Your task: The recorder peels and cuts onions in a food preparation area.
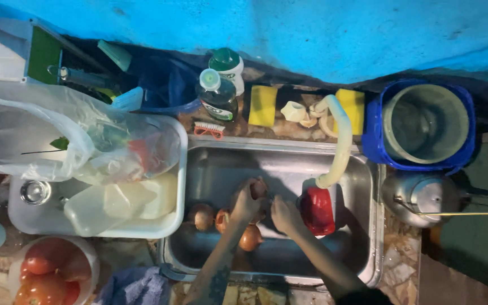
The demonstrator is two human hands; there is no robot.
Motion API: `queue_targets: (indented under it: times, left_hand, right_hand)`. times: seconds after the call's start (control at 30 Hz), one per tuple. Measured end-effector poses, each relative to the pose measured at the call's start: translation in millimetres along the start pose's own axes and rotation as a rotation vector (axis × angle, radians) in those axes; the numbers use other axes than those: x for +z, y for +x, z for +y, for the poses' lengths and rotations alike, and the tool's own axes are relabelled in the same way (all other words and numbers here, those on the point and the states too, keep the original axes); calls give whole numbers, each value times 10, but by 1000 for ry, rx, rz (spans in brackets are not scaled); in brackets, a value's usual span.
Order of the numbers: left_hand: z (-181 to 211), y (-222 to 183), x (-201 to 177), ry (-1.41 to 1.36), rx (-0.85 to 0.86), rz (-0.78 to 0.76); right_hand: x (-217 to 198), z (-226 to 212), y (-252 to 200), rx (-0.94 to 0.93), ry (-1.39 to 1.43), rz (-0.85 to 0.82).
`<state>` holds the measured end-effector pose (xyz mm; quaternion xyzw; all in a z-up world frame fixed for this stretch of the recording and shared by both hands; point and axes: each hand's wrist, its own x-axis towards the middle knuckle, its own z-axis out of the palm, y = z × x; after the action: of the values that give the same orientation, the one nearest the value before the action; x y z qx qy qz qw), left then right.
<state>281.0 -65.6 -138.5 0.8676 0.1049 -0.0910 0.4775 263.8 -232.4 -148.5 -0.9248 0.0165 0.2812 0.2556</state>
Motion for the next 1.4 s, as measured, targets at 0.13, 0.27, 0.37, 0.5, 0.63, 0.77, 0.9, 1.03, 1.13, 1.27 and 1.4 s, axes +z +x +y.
queue_targets:
  times: [0.13,0.27,0.37,0.5,0.63,0.77,0.9,1.03,1.13,1.27,1.4]
  left_hand:
    - [189,-46,-58,-131,-165,-17]
    - [-118,30,100,-64,-55,-2]
    - [108,-15,-39,-84,-29,-19]
    - [121,-38,-37,-119,-116,-24]
    - [-26,-38,12,-78,-23,26]
    - [-7,6,-17,-111,-106,9]
    - [-380,-15,146,-334,47,129]
    - [145,-36,-296,-486,-42,-4]
    - [70,11,-291,-636,-192,-58]
    - [33,130,-169,-833,-343,-110]
    - [-246,211,136,-509,38,44]
  right_hand:
    - [12,82,15,-86,8,27]
    - [162,167,133,-62,29,2]
    - [294,326,197,-64,35,14]
    - [323,368,131,-74,90,7]
    - [380,398,40,-64,37,38]
    - [338,394,-62,-121,30,142]
    - [241,334,-123,-120,94,179]
    - [287,432,-120,-94,84,144]
    - [196,475,-173,-101,77,199]
    - [-44,386,-205,88,31,146]
    - [-274,155,-393,167,44,190]
